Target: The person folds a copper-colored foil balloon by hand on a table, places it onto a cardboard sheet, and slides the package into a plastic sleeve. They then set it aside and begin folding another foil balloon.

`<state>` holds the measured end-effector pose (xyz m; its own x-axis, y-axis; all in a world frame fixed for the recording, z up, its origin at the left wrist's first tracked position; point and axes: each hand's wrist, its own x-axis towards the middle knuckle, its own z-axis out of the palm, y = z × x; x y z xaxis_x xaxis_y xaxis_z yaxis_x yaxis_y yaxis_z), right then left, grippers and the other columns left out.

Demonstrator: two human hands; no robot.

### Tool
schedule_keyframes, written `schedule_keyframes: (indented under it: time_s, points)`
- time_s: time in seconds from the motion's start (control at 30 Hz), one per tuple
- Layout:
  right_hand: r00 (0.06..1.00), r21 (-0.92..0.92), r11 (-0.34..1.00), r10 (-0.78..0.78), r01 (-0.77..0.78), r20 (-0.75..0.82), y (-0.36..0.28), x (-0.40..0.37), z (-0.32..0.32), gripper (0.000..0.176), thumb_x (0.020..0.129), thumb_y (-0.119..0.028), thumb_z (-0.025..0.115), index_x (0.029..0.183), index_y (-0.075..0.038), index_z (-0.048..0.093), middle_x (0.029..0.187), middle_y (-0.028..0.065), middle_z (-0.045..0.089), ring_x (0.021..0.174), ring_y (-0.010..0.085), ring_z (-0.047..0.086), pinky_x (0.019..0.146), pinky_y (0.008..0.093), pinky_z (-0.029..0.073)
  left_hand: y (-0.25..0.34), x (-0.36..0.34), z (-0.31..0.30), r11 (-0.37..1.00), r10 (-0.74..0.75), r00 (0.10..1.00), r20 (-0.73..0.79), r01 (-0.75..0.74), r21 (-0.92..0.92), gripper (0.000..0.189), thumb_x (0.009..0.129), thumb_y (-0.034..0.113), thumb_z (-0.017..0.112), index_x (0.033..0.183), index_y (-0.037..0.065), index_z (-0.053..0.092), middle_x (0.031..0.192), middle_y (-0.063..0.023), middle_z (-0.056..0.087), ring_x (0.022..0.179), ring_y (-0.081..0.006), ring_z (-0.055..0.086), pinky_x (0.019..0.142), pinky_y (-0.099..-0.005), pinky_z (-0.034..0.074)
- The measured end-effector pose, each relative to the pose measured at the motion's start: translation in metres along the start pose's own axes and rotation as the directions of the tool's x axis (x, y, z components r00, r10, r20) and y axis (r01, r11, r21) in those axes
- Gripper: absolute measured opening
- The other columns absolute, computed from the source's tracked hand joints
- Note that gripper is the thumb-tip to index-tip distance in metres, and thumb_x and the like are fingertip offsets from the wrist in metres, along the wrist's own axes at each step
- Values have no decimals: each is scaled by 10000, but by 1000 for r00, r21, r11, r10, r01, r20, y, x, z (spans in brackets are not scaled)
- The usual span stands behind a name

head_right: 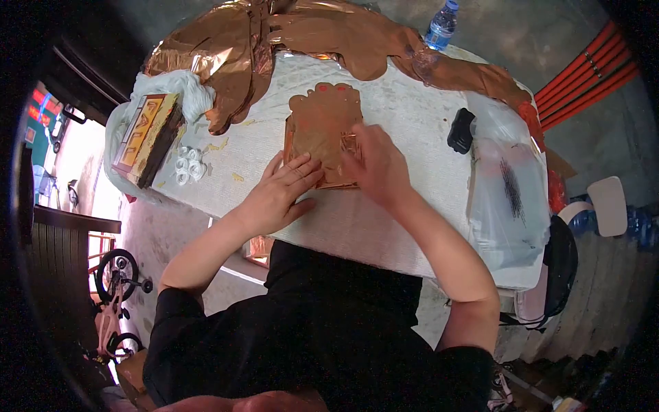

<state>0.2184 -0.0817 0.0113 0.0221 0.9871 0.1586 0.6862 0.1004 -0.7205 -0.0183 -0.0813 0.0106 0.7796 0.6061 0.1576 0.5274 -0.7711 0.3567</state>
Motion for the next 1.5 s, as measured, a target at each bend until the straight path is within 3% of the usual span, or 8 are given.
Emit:
schedule_keyframes:
  time_s: [0.07, 0.27, 0.47, 1.13, 1.23, 1.3, 1.43, 1.5]
  points:
    - [842, -341, 779, -533, 526, 84, 0, -8, 3, 467, 872, -245, 618, 1232, 21, 484, 1242, 147, 533, 1122, 298, 541, 971, 452, 421, -3, 2, 2, 1000, 5, 1000, -10, -5, -9, 503, 859, 226, 618, 1321, 70, 494, 1398, -122, 450, 1375, -275, 317, 1136, -482, 190]
    - [868, -397, 778, -380, 486, 318, 8, -14, 17, 642, 926, -330, 518, 1410, 37, 312, 1483, 219, 290, 1402, 348, 230, 1150, 468, 152, -5, 2, 2, 999, 16, 999, -41, -18, -28, 451, 859, 227, 622, 1269, 63, 533, 1382, -129, 465, 1359, -277, 339, 1134, -485, 199]
    - [866, -393, 781, -369, 486, 337, 7, -15, 14, 668, 931, -363, 501, 1416, 47, 294, 1482, 229, 283, 1406, 353, 215, 1158, 458, 137, -45, -10, -9, 961, -113, 947, -301, 28, -274, 376, 821, 12, 598, 1194, 12, 555, 1311, -145, 531, 1230, -336, 479, 1043, -439, 365]
    - [861, -371, 789, -368, 489, 351, 6, -12, 14, 658, 936, -350, 486, 1425, 42, 286, 1496, 213, 272, 1417, 334, 199, 1168, 437, 104, -72, 16, -27, 956, 280, 958, 63, -273, -106, 313, 816, 66, 541, 1117, -4, 589, 1159, -141, 600, 1213, -335, 472, 1007, -447, 341]
    - [864, -376, 791, -361, 483, 350, 4, -13, 13, 667, 930, -354, 496, 1422, 45, 288, 1489, 215, 284, 1414, 338, 204, 1168, 438, 105, -68, 19, -27, 923, 119, 993, -30, -121, -366, 309, 797, 51, 527, 1095, 9, 595, 1162, -164, 589, 1187, -346, 482, 1002, -424, 344]
    - [867, -382, 791, -353, 478, 353, 4, -14, 13, 672, 927, -357, 500, 1421, 46, 289, 1486, 216, 290, 1413, 340, 206, 1167, 439, 105, -63, 24, -31, 650, -179, 966, 185, 258, -715, 332, 789, 37, 513, 1113, 11, 581, 1180, -194, 568, 1193, -347, 472, 1017, -423, 329]
    - [861, -376, 788, -361, 488, 359, 4, -12, 13, 680, 928, -370, 498, 1420, 49, 288, 1485, 221, 289, 1411, 346, 211, 1166, 445, 103, -66, 23, -19, 885, -105, 992, 70, 125, -449, 398, 782, 19, 488, 1173, 18, 563, 1207, -179, 559, 1216, -325, 455, 1027, -423, 317]
    - [859, -385, 783, -355, 488, 367, 3, -12, 13, 681, 930, -376, 494, 1421, 49, 288, 1485, 223, 287, 1410, 348, 211, 1166, 446, 102, -71, 23, -13, 960, 109, 993, 40, -95, -263, 461, 766, -4, 471, 1220, 28, 549, 1216, -168, 561, 1272, -312, 413, 1078, -428, 278]
